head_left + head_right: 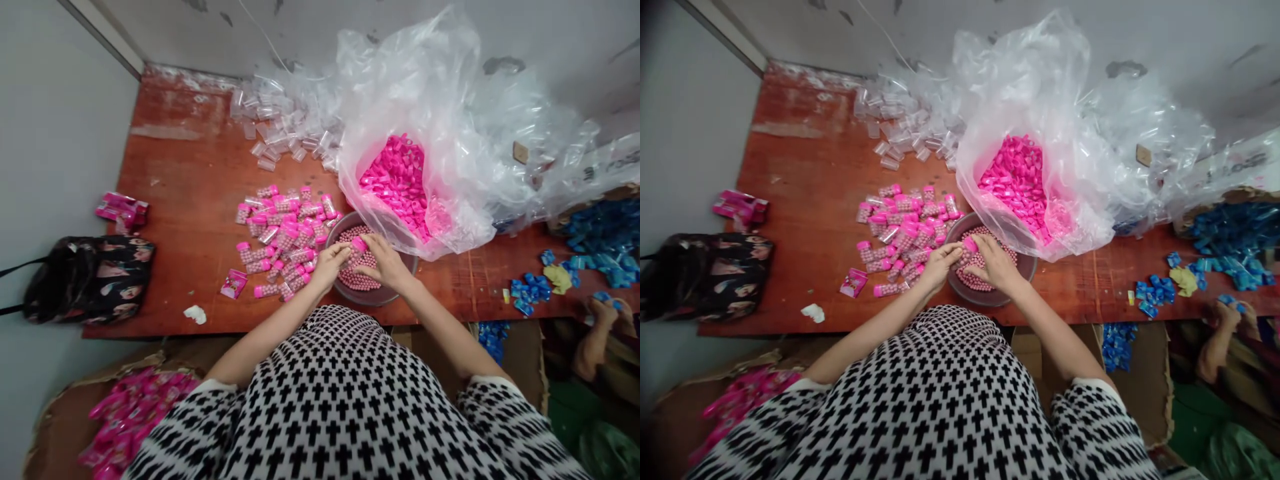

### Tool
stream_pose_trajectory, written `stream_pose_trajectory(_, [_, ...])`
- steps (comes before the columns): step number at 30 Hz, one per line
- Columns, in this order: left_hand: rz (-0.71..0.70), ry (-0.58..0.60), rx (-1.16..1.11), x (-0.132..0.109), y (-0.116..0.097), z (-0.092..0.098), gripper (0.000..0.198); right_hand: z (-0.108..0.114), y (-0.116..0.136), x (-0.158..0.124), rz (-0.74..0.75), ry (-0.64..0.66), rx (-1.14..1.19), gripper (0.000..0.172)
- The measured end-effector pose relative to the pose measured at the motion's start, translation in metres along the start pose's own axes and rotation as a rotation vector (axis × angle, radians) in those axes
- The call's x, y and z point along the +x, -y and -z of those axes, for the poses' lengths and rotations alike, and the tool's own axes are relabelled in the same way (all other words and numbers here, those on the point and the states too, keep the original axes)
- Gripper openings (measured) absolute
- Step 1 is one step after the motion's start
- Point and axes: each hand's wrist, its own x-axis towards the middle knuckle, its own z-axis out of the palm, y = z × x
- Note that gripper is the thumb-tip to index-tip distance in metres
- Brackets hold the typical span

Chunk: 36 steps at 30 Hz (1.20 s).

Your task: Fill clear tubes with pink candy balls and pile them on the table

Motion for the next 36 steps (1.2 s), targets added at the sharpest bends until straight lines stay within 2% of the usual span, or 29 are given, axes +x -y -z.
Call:
stream_pose_trajectory(2, [-0.001, -0.006, -0.034, 0.0, 0.0, -0.004, 0.036, -0.015, 0.006, -0.003, -0.059, -0.032, -0.028, 0.08])
stream_pose_trajectory(4, [-0.017, 0.006, -0.028, 0.001, 0.002, -0.008, 0.035, -0.025, 0.009, -0.003, -0.126, -0.06, -0.051, 0.082])
stream_pose_trajectory(9, [-0.087, 0.014, 0.079, 0.007, 0.01, -0.01, 0.031, -0.031, 0.007, 0.003, -0.158, -0.151, -0.017, 0.067])
stream_pose_trajectory(13, [-0.142, -0.001, 0.166, 0.014, 0.011, -0.002, 0.031, -0.035, 0.006, 0.014, -0.166, -0.155, 0.024, 0.063])
stream_pose_trajectory(17, [-0.177, -0.056, 0.227, 0.019, 0.0, 0.023, 0.033, -0.047, 0.017, 0.034, -0.117, -0.108, 0.051, 0.068])
stream_pose_trajectory(21, [-0.255, -0.166, 0.474, 0.027, -0.028, 0.068, 0.03, -0.059, 0.028, 0.051, -0.044, -0.043, 0.131, 0.081])
stream_pose_trajectory(23, [-0.322, -0.22, 0.65, 0.039, -0.046, 0.092, 0.029, -0.063, 0.027, 0.054, -0.069, -0.035, 0.2, 0.077])
stream_pose_trajectory(25, [-0.386, -0.298, 0.808, 0.061, -0.066, 0.113, 0.027, -0.066, 0.022, 0.052, -0.127, -0.036, 0.27, 0.066])
stream_pose_trajectory(28, [-0.42, -0.431, 0.976, 0.115, -0.096, 0.14, 0.027, -0.07, 0.009, 0.046, -0.199, -0.054, 0.33, 0.051])
stream_pose_trajectory(33, [-0.329, -0.703, 1.139, 0.224, -0.132, 0.168, 0.044, -0.076, -0.004, 0.04, -0.177, -0.073, 0.34, 0.038])
stream_pose_trajectory(36, [-0.228, -0.803, 1.16, 0.269, -0.139, 0.18, 0.047, -0.077, -0.007, 0.04, -0.171, -0.063, 0.36, 0.036])
